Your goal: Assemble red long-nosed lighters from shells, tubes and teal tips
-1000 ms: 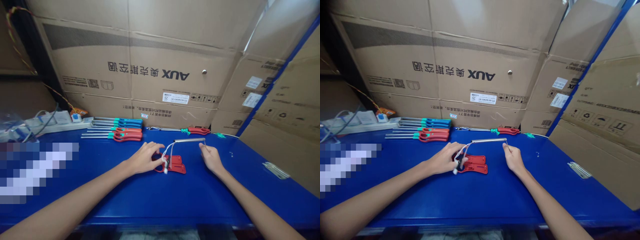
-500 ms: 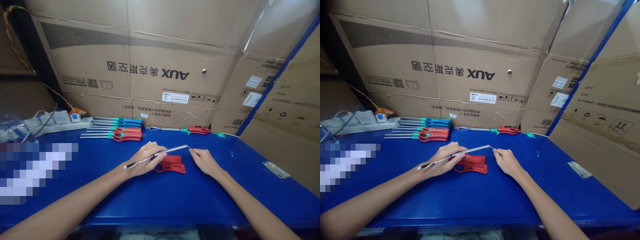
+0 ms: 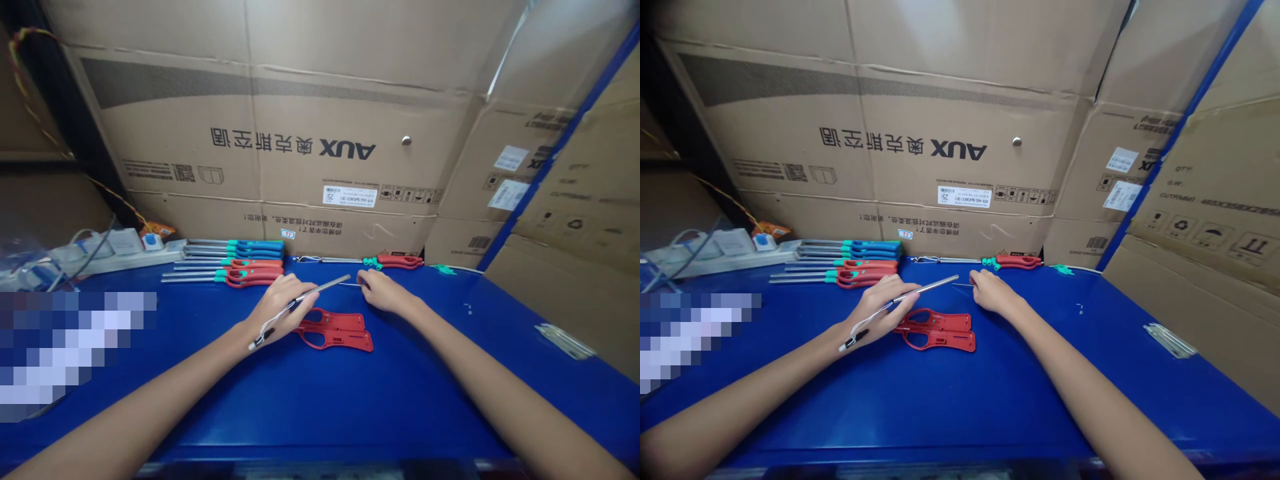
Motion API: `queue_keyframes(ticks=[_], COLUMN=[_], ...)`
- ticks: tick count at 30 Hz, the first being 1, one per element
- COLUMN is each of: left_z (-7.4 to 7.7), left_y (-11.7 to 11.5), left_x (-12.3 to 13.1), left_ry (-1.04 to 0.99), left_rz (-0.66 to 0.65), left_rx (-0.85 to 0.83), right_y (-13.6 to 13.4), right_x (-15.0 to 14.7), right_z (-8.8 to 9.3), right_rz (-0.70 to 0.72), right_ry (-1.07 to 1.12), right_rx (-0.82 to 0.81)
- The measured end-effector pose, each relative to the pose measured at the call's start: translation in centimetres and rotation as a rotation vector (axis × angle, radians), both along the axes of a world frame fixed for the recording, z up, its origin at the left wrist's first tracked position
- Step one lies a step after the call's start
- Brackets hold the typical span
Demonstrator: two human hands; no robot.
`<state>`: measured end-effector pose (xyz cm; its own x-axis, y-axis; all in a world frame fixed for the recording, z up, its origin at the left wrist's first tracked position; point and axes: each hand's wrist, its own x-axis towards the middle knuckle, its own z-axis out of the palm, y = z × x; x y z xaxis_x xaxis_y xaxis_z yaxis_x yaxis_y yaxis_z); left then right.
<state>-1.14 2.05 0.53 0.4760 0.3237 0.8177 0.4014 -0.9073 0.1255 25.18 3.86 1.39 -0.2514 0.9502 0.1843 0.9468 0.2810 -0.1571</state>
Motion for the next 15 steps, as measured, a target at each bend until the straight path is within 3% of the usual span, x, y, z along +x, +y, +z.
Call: queue_keyframes(ticks=[8,12,15], left_z=[-0.2,0.1,0.7], left_y=[-0.1,-0.1,0.0], left_x=[0.3,0.2,-0.3], left_ry=[0.016,0.046,0.054], left_rz=[-0.073,-0.076,-0.080], left_rx=[0.079,0.153,0.202], right_y=[0.4,0.7,1.5], right_x=[-0.6,1.5,5.1], right_z=[-2.7,-1.5,0.4], right_rz=[0.148,0.104,-0.075], right_ry=[0.095,0.170,0.215], right_rx=[0.135,0.196,0.237])
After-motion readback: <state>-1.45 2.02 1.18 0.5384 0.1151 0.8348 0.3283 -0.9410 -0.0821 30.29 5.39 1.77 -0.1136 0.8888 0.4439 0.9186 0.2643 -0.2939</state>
